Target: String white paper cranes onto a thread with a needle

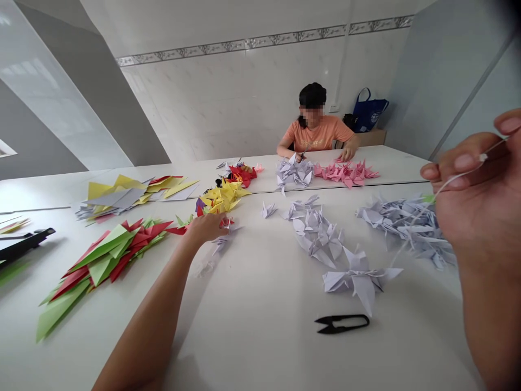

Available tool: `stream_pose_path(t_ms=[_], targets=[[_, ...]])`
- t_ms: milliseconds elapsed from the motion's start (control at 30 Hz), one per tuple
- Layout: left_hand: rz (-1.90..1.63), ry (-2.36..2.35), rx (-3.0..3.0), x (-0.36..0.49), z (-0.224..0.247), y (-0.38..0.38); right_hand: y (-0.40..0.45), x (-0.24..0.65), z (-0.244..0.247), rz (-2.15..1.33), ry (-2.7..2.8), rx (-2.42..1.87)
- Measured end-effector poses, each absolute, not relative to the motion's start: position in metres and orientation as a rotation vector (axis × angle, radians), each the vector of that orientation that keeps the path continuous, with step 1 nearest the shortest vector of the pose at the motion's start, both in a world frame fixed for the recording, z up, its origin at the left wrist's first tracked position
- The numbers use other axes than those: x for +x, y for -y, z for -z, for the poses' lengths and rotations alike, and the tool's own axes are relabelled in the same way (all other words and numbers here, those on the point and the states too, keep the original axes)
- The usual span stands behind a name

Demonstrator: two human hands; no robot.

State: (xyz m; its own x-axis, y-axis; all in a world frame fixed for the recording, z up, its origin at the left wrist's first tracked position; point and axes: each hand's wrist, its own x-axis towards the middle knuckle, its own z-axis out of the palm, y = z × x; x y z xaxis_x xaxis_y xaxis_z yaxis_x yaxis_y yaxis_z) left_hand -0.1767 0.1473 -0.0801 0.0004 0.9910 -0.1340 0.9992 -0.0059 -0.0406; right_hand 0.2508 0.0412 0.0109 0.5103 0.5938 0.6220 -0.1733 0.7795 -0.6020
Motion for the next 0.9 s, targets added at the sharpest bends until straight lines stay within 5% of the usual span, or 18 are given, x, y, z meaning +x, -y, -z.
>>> stream_pose_path(t_ms=[500,700,900], targets=[[-0.428,-2.123,2.414,-0.121,0.079,-0.138,-0.043,0.253,-0.015,-0.419,0.992,-0.415],[-0.324,-1.516,2.597,-0.048,0.112,-0.117,-0.04,0.255,-0.018,-0.395,0.955,-0.418],[-0.291,-1.476,2.506,-0.014,0.13,-0.13,-0.038,0.253,-0.02,-0.337,0.952,-0.472]])
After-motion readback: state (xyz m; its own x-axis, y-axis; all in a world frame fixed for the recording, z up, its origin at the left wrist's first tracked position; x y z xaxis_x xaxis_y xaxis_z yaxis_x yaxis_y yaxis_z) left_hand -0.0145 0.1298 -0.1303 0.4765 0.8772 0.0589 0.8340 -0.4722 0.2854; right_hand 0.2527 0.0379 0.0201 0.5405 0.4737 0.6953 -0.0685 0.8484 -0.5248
